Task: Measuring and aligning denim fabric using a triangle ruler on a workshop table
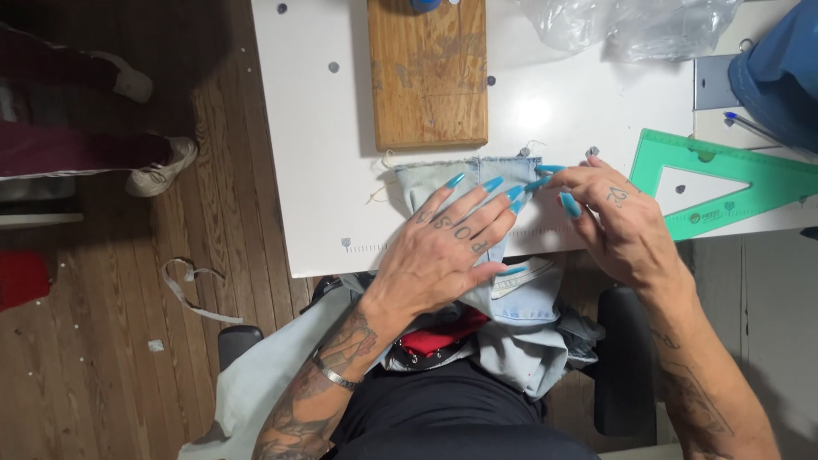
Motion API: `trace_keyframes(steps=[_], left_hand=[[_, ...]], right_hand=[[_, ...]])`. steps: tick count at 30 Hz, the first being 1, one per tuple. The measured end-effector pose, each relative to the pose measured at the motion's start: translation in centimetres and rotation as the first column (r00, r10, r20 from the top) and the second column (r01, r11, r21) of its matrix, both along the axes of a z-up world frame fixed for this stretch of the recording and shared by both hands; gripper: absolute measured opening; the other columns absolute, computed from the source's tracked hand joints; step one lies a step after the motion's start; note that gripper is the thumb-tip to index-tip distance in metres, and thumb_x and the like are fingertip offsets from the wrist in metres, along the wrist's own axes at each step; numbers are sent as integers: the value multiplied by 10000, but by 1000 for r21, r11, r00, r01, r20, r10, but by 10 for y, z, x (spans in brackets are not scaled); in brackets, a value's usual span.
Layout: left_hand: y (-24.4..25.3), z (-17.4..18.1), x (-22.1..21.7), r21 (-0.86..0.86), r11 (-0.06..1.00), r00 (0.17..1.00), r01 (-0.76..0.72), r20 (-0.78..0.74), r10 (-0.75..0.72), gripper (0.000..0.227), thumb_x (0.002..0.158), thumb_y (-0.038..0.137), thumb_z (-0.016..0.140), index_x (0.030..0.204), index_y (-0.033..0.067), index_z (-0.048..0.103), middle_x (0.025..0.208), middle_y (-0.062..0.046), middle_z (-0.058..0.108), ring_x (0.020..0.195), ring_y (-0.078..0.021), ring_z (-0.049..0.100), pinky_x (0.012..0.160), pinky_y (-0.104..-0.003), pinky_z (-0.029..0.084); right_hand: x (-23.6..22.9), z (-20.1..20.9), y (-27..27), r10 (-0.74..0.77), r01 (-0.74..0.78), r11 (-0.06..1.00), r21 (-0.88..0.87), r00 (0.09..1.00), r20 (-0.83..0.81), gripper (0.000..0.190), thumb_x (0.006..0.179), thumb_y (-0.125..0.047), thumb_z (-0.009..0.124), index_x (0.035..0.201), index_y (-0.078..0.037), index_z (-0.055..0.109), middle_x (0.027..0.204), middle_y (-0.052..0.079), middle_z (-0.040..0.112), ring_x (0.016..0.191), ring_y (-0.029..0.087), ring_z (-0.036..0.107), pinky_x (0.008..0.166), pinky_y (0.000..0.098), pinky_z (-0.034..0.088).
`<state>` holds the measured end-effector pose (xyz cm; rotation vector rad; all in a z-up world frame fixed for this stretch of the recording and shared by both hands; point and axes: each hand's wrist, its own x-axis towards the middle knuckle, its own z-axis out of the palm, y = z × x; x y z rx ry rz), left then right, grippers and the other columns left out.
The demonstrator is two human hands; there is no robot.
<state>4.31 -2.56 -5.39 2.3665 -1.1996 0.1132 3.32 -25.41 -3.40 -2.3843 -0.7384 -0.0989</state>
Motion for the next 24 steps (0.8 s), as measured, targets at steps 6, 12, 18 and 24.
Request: trace_keyframes(steps=[6,12,18,24], left_hand=[[3,-1,-1,44,999,996,-31,88,27,438,888,436,378,1215,154,451,1307,-50,426,1217,-215,391,1013,-401,304],[2,0,0,70,997,997,-19,71,14,427,907,418,311,1229,168,438,1337,0,399,1259,-197,330,1019,-393,283],[3,-1,-1,54,998,996,-38,77,34,396,891,411,387,1212,189,452,1325,13,412,1240,-193,360,1008,-384,303],[6,-1,0,28,1000,1000,-13,12,13,411,874,403,416,1217,177,444,1307,12,430,1235,-232,360,1001,-397,303]], right_hand=[[-5,3,10,39,2,985,-174,972,233,80,889,-39,416,872,29,455,989,177,600,904,304,593,976,465,414],[-7,2,11,-77,94,989,-115,987,144,38,897,-3,417,872,-3,446,1021,91,591,934,286,557,996,484,374],[0,5,6,-36,57,991,-125,986,161,108,910,-57,367,848,4,430,1070,123,580,980,325,528,995,482,368],[3,6,3,-3,46,981,-191,976,216,79,907,-43,425,855,9,453,1020,155,598,976,325,556,1023,534,342]])
